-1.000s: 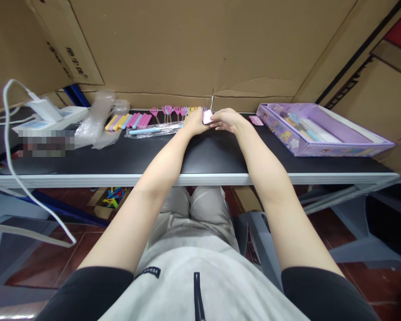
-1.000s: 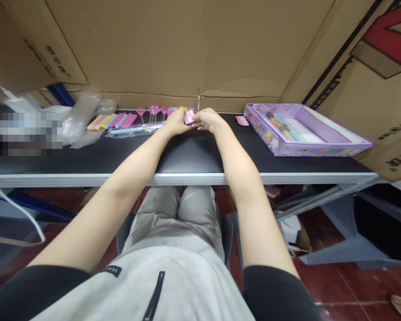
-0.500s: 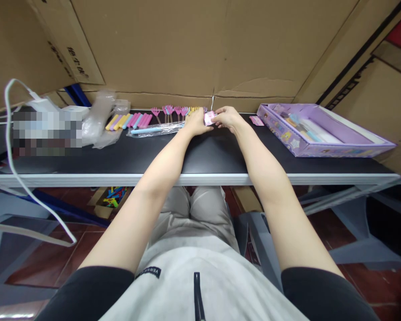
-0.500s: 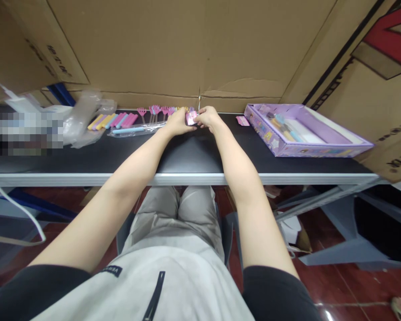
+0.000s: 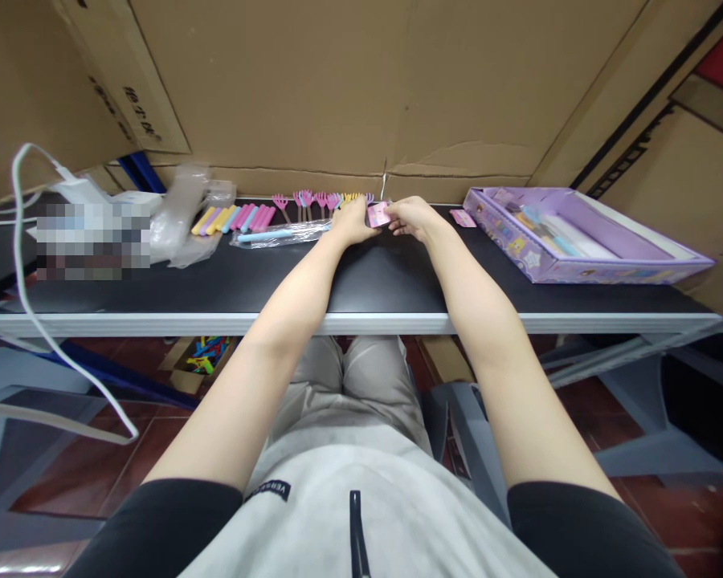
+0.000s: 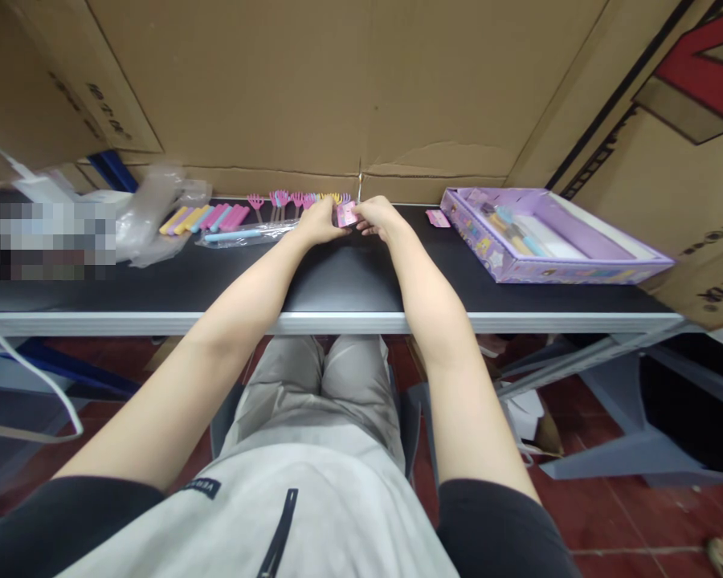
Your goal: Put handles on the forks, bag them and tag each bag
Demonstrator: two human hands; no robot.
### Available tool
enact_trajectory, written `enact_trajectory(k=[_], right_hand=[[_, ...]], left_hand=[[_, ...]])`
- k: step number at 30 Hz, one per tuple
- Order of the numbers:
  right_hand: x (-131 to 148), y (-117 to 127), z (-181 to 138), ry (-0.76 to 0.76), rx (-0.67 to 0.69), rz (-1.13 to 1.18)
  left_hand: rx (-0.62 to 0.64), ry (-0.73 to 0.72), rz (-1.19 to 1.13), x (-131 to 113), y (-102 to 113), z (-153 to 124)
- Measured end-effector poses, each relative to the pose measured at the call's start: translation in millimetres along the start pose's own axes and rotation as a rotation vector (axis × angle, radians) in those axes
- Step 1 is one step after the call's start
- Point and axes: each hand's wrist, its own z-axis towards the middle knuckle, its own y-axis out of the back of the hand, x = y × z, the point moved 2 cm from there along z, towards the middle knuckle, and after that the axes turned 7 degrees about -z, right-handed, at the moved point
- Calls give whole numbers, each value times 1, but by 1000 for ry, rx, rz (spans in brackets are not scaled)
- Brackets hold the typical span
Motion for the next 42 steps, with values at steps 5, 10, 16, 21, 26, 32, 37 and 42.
enact_trajectory(k=[5,10,16,21,26,32,37,42], right_hand=[[0,-1,1,18,-34,-31],[0,-1,0,38,-61,-52],[-1,-1,1,28,-68,-54],[-1,-1,0,27,-66,-37],[-2,-2,-1,26,-67,-45],[-2,-3,-2,16,-67,-52],[0,-1,-4,26,-30,-48],[0,-1,-4,33,-5,-60]], left_hand=[[14,-30,-24,0,0,1],[17,-41,-31,2,-2,3],[32,-51,-15,1,-1,3],[28,-59,-10,0,-2,3],[30,-70,-13,2,-3,5],[16,-73,-21,1,-3,5],[8,-80,-13,0,-3,4],[15,-77,-3,0,-3,4]])
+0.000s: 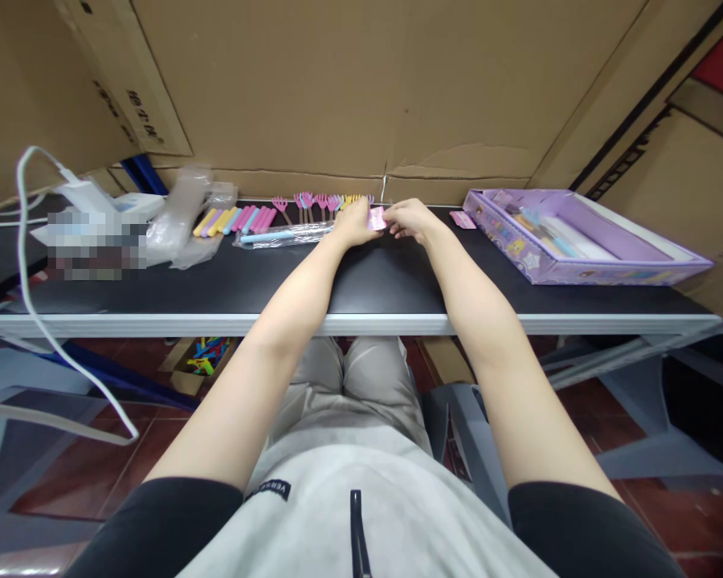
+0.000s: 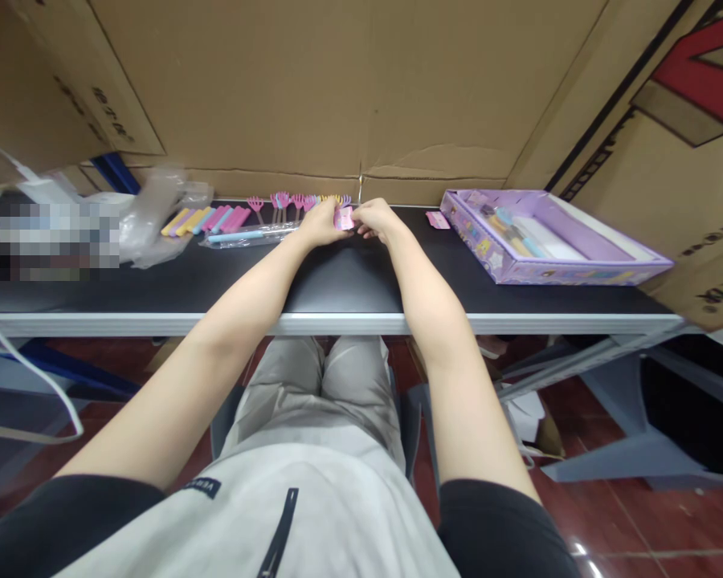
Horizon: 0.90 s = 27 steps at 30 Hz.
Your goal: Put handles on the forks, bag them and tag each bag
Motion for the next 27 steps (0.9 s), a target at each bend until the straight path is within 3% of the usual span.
enact_trajectory(k=[21,27], right_hand=[[-4,-5,5,-2,-15,95],[-3,-3,6,-4,-80,95]], left_hand=[[-20,-61,-46,8,-7,8],[16,-35,-6,6,-2,3]])
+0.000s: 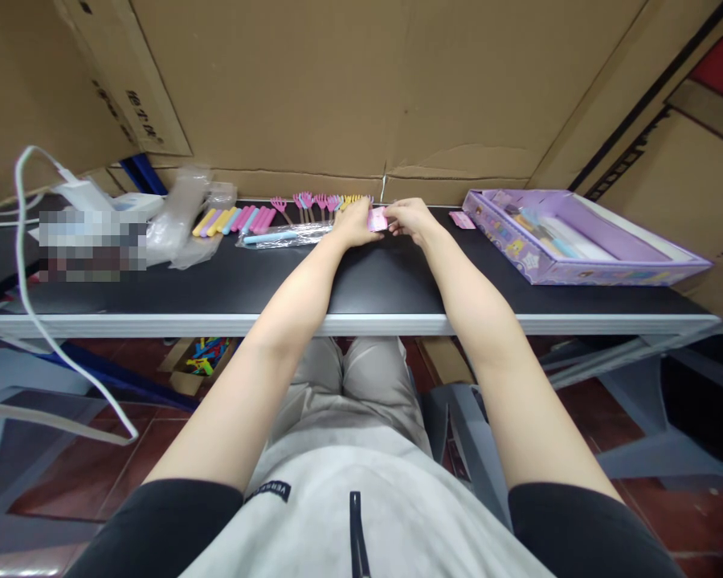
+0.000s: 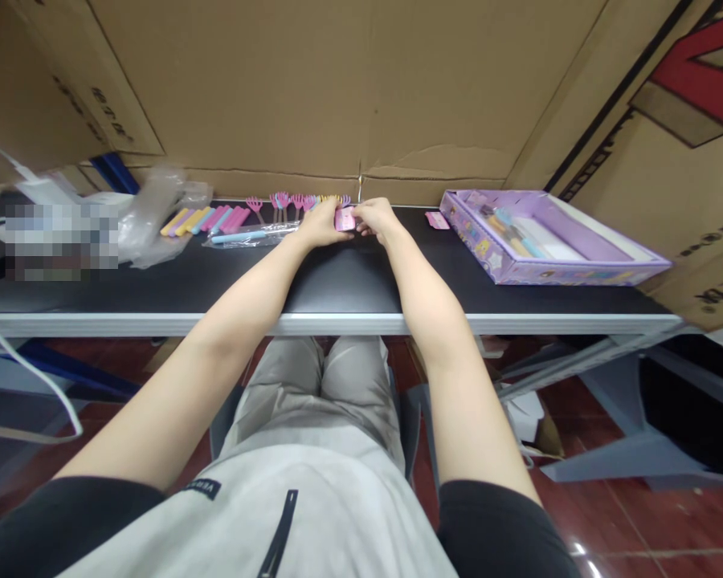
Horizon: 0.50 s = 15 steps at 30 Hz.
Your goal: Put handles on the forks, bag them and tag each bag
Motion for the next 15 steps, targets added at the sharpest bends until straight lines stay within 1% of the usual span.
enact_trajectory(k=[4,8,15], right_hand=[[-3,3,5,-10,-6,-4],[-7,5,9,-3,15,-12],[-8,6,8,15,33,-14]], left_hand=[[27,53,54,0,4,-3],[54,28,33,0,3,-2],[30,2,-3,7,-2,3]])
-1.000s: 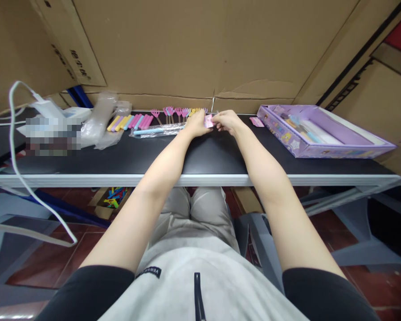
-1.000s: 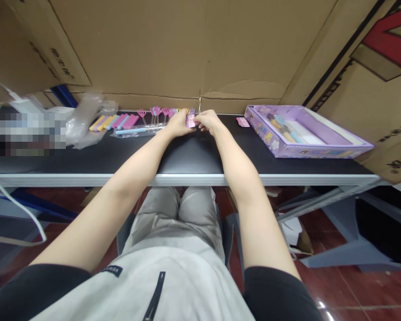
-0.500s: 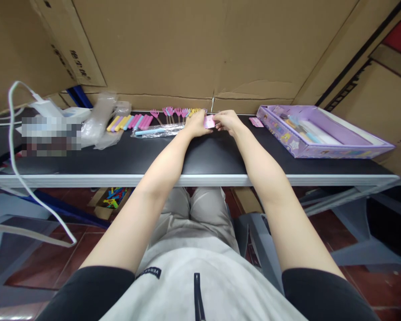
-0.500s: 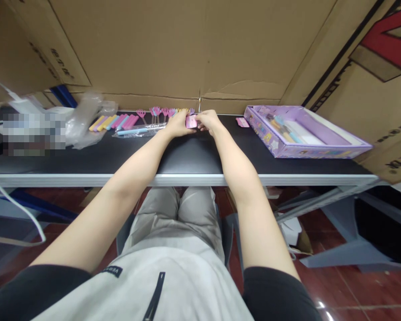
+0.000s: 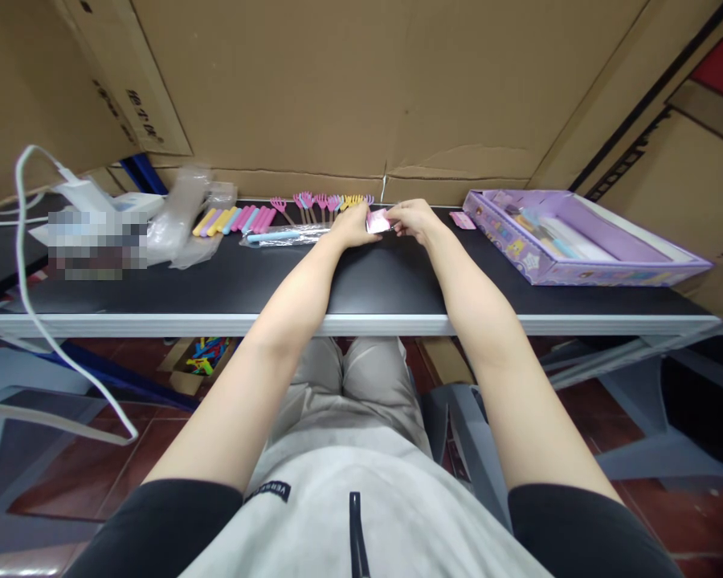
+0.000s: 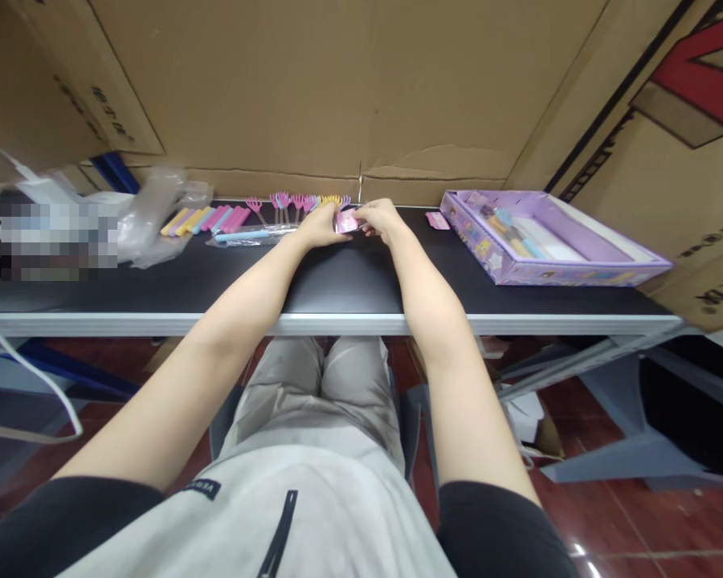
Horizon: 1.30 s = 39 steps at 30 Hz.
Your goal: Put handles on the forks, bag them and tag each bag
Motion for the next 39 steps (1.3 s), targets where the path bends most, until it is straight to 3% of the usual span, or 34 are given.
enact_trajectory(k=[7,15,28,39], right_hand=[[2,0,-1,-16,0,18],[8,4,-8,-45,95,103],[8,-3,-13,-23,104,-32],[9,-5,-13,-31,57,-95]], left_hand=[[-4,-3,-4,0,0,0],[-11,11,-12,-4,4,-4],[-26,16,-19,-2,2,-2],[70,84,46,-8,6,-2]])
